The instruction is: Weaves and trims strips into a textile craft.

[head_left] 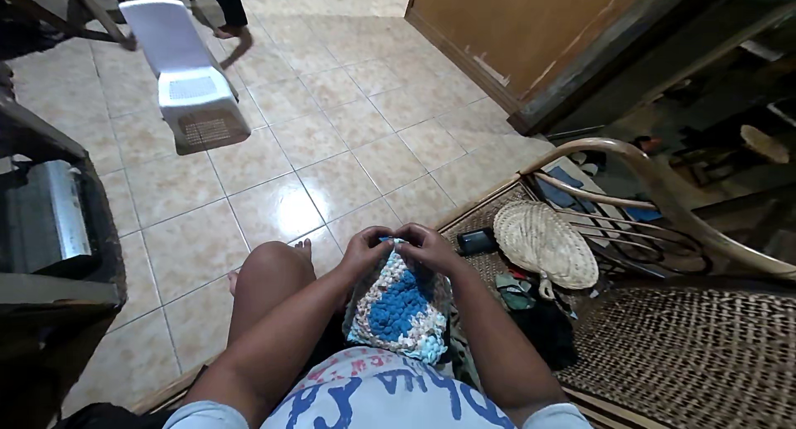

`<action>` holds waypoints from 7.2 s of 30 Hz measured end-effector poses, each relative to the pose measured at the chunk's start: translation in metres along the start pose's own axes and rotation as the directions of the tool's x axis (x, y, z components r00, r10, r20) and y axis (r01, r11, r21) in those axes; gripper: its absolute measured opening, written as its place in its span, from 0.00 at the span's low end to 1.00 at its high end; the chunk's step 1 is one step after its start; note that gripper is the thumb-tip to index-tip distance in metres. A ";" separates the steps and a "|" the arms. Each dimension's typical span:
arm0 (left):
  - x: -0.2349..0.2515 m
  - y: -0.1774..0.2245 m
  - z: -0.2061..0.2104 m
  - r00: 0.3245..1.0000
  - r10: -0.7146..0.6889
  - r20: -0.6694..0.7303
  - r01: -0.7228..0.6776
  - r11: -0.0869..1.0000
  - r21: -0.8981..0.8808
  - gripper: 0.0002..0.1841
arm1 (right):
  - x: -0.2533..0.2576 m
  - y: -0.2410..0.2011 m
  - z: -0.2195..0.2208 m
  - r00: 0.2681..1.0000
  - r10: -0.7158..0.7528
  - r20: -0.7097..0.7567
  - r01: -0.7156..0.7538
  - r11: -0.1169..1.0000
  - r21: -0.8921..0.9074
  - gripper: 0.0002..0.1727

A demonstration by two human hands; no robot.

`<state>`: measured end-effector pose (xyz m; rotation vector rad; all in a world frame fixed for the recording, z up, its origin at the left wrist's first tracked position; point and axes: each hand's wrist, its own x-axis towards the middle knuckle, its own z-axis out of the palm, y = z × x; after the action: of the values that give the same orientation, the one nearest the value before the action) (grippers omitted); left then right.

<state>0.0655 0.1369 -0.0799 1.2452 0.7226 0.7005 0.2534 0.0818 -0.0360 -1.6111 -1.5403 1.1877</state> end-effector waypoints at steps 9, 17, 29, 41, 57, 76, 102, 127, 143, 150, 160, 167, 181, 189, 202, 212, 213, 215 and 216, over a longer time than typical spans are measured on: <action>-0.003 0.001 -0.002 1.000 0.016 0.017 -0.016 0.999 0.031 0.11 | -0.003 0.002 -0.002 0.992 -0.113 -0.061 0.100 0.979 -0.179 0.09; -0.001 0.004 -0.003 0.999 -0.012 0.035 0.011 1.000 0.027 0.12 | -0.004 0.001 0.001 0.984 -0.124 -0.126 0.095 0.971 -0.218 0.09; 0.000 0.001 -0.003 0.983 -0.181 -0.001 0.181 0.983 -0.009 0.17 | -0.037 0.047 0.002 0.920 0.030 -0.392 -0.078 0.991 -0.108 0.22; 0.006 -0.014 0.004 0.960 -0.264 -0.092 0.276 0.945 0.177 0.20 | -0.139 0.081 0.052 0.726 0.366 -0.583 -0.289 0.930 0.225 0.26; -0.037 0.151 0.057 0.864 0.436 0.252 -0.488 0.847 0.211 0.40 | -0.176 -0.013 -0.047 0.615 -0.259 -0.745 0.521 0.842 0.138 0.25; -0.083 0.019 0.034 0.945 -0.125 0.303 -0.045 0.866 0.499 0.48 | -0.170 0.092 -0.031 0.970 0.194 0.145 -0.215 0.964 0.153 0.28; -0.016 0.029 0.111 0.907 -0.271 0.322 -0.191 0.419 0.888 0.29 | -0.152 0.109 -0.022 0.693 -0.287 -0.661 0.299 0.949 -0.099 0.11; -0.017 0.018 0.065 0.992 0.017 0.124 -0.103 0.674 0.732 0.24 | -0.137 0.107 0.057 0.813 -0.304 -0.497 -0.038 0.823 -0.566 0.38; -0.071 0.003 0.061 0.932 -0.274 0.237 0.015 0.684 0.729 0.20 | -0.140 0.061 0.036 0.882 -0.123 -0.456 -0.066 0.924 -0.377 0.30; -0.094 0.004 0.058 0.842 -0.425 0.332 0.165 0.788 0.593 0.19 | -0.147 0.057 0.050 0.930 -0.163 -0.328 -0.006 0.888 -0.459 0.32; -0.089 0.003 0.062 0.902 -0.412 0.125 0.418 0.908 -0.020 0.19 | -0.140 0.079 0.053 0.844 -0.284 -0.455 0.108 0.921 -0.374 0.27; -0.069 0.032 0.056 0.970 -0.239 0.050 0.242 0.966 -0.086 0.22 | -0.145 0.066 0.042 0.933 -0.153 -0.325 0.067 0.963 -0.262 0.25; -0.076 0.073 0.060 0.982 -0.186 0.036 0.179 0.971 0.159 0.24 | -0.145 0.059 0.036 0.964 -0.046 -0.260 -0.009 0.978 -0.207 0.20; -0.088 0.078 0.063 0.993 -0.082 0.083 0.054 0.955 0.291 0.14 | -0.145 0.036 0.027 0.930 -0.132 -0.342 0.145 0.989 0.011 0.16; -0.100 0.083 0.083 0.987 0.081 0.138 -0.127 0.922 0.367 0.08 | -0.143 -0.010 0.019 0.838 -0.368 -0.404 0.461 0.873 0.160 0.11; -0.105 0.063 0.087 0.946 0.236 0.221 -0.297 0.906 0.301 0.19 | -0.151 -0.009 0.023 0.877 -0.226 -0.425 0.393 0.846 0.360 0.04; -0.107 0.061 0.089 0.940 0.264 0.216 -0.323 0.892 0.316 0.19 | -0.151 -0.009 0.024 0.877 -0.223 -0.425 0.392 0.845 0.365 0.04; -0.109 0.060 0.093 0.939 0.292 0.183 -0.341 0.867 0.363 0.14 | -0.152 -0.010 0.027 0.875 -0.222 -0.431 0.394 0.844 0.365 0.04; -0.110 0.062 0.095 0.940 0.294 0.172 -0.339 0.856 0.390 0.13 | -0.153 -0.011 0.028 0.867 -0.223 -0.446 0.402 0.842 0.359 0.04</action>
<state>0.0716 0.0051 0.0075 1.8113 0.5983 0.7635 0.2354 -0.0706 -0.0088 -1.1404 -1.1212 0.8816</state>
